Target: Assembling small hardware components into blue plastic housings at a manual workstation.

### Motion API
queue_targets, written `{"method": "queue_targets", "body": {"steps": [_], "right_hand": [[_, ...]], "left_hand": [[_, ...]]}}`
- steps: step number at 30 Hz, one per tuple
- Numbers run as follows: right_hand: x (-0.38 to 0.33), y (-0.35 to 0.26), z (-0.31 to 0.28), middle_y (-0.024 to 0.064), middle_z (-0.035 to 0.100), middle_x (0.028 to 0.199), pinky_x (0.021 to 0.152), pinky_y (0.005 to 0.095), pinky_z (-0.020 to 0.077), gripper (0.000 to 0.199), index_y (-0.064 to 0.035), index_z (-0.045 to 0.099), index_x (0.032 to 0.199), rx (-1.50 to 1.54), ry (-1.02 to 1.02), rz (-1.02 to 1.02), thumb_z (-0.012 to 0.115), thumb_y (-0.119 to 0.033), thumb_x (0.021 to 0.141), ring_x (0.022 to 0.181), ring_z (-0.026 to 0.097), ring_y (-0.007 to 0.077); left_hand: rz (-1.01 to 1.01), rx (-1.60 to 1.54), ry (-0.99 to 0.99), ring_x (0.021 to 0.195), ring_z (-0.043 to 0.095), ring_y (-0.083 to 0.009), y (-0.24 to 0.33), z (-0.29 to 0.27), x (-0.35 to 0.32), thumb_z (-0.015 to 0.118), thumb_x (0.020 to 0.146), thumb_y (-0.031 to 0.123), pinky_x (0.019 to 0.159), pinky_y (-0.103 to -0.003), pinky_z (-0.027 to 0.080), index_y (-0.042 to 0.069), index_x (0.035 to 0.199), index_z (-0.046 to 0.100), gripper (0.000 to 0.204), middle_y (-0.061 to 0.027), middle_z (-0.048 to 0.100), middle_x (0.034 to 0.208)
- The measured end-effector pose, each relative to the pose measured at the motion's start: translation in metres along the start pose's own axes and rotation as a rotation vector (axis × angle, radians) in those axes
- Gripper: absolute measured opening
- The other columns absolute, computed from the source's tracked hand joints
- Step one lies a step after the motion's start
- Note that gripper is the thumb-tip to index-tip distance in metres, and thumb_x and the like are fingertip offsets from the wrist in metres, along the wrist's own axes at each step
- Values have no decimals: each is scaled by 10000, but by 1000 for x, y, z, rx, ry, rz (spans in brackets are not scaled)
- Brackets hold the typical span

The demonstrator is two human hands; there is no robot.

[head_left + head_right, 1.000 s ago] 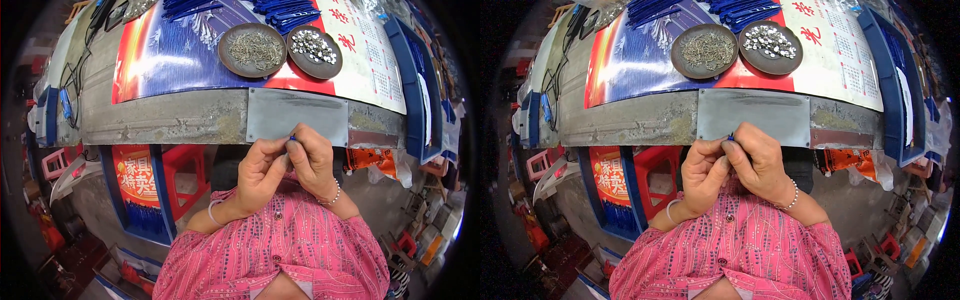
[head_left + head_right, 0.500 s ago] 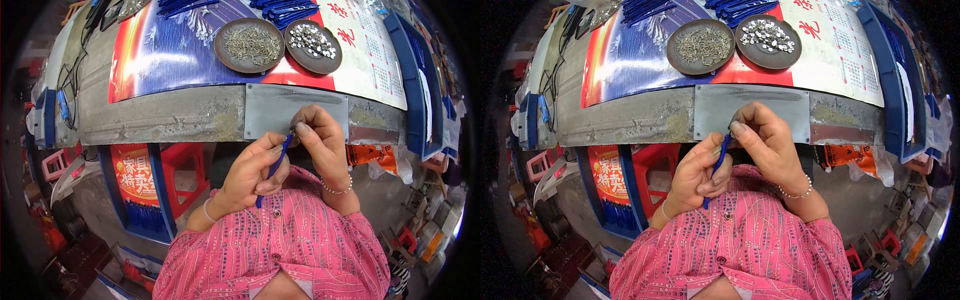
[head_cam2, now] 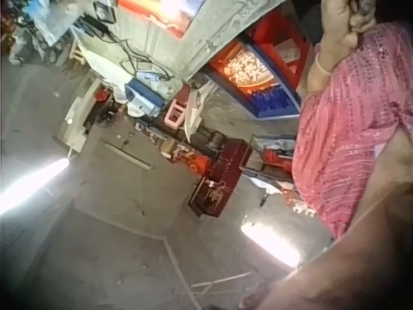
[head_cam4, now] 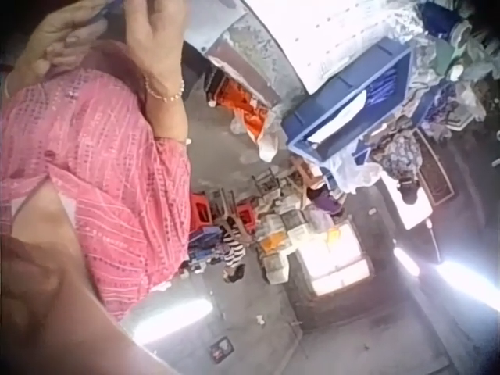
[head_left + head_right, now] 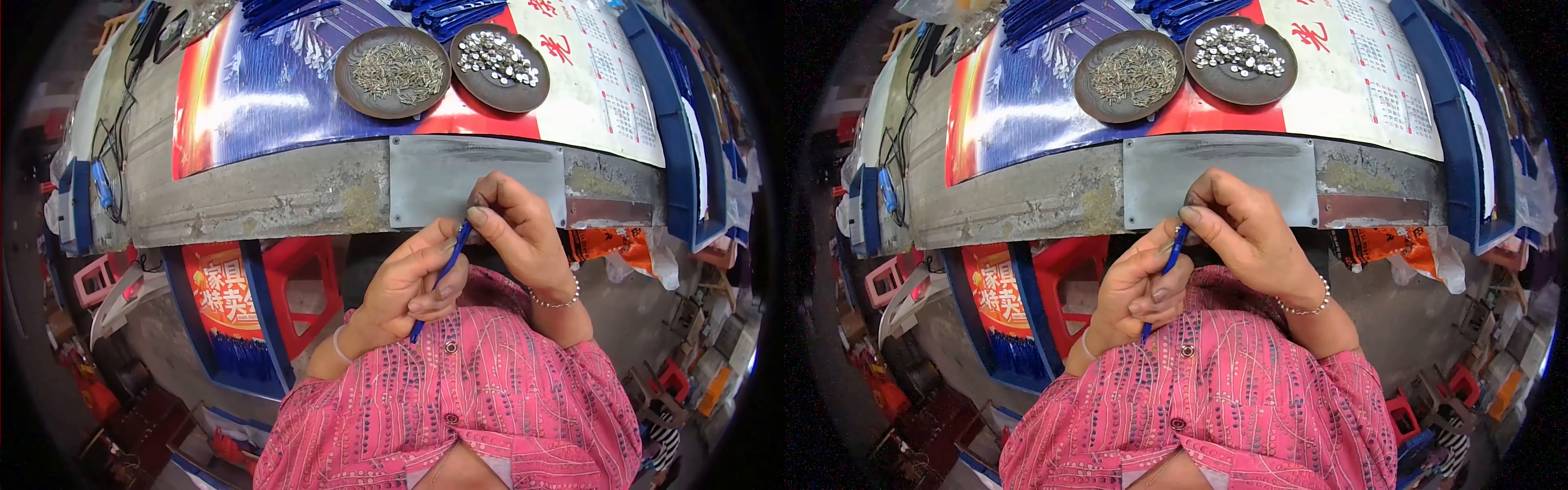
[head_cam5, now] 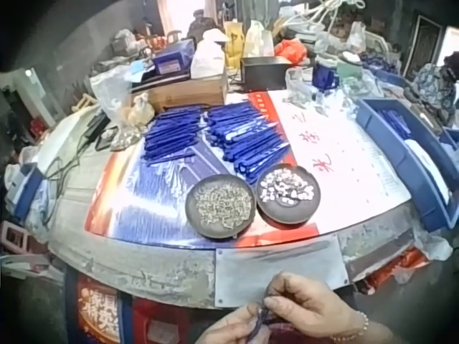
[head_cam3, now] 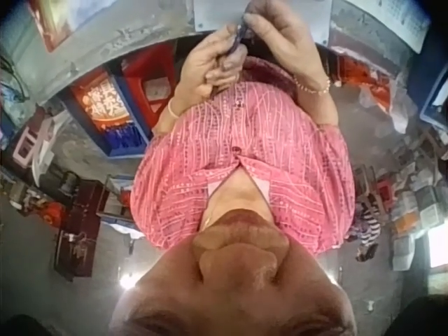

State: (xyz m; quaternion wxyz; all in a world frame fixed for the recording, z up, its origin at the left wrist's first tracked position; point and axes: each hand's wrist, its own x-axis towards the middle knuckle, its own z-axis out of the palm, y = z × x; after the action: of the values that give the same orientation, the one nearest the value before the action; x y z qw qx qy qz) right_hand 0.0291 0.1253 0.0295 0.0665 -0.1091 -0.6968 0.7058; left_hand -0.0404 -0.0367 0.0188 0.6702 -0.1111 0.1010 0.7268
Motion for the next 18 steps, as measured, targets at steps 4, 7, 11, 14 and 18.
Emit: {"method": "queue_targets", "body": {"steps": [4, 7, 11, 14, 18], "right_hand": [[-2, 1, 5, 21, 485, 770, 618, 204, 413, 87, 9, 468, 852, 251, 127, 66, 511, -58, 888, 682, 468, 73], [-7, 0, 9, 31, 498, 786, 636, 203, 419, 46, 9, 473, 860, 52, 123, -3, 507, -23, 864, 683, 487, 78], [-12, 1, 20, 21, 466, 672, 489, 229, 394, 131, -2, 460, 784, -259, 117, -188, 560, -65, 840, 557, 473, 85], [-7, -5, 16, 54, 443, 562, 446, 277, 376, 244, 3, 459, 718, -142, 115, -153, 604, -153, 838, 483, 489, 135], [-13, -12, 7, 117, 477, 521, 440, 320, 383, 329, 8, 472, 653, 45, 11, 36, 558, -211, 884, 447, 513, 247]], "left_hand": [[283, 431, 163, 372, 317, -40, -5, 14, 4, 432, 947, 150, 357, -168, 260, 94, 1172, 438, 232, -66, 489, 615], [542, 751, 267, 434, 349, -31, -12, 10, 6, 481, 928, 132, 407, -158, 279, 77, 1178, 425, 262, -73, 521, 638], [739, 833, 218, 533, 405, -17, -22, 7, 8, 452, 941, 65, 476, -156, 319, 31, 1164, 478, 228, -34, 546, 722], [753, 834, 175, 568, 408, -19, -30, 3, 8, 454, 943, 60, 506, -159, 330, 16, 1141, 501, 208, -19, 547, 761], [740, 849, 201, 576, 421, -29, -32, 11, 11, 460, 938, 63, 510, -160, 329, 12, 1126, 493, 198, -18, 548, 770]]}}
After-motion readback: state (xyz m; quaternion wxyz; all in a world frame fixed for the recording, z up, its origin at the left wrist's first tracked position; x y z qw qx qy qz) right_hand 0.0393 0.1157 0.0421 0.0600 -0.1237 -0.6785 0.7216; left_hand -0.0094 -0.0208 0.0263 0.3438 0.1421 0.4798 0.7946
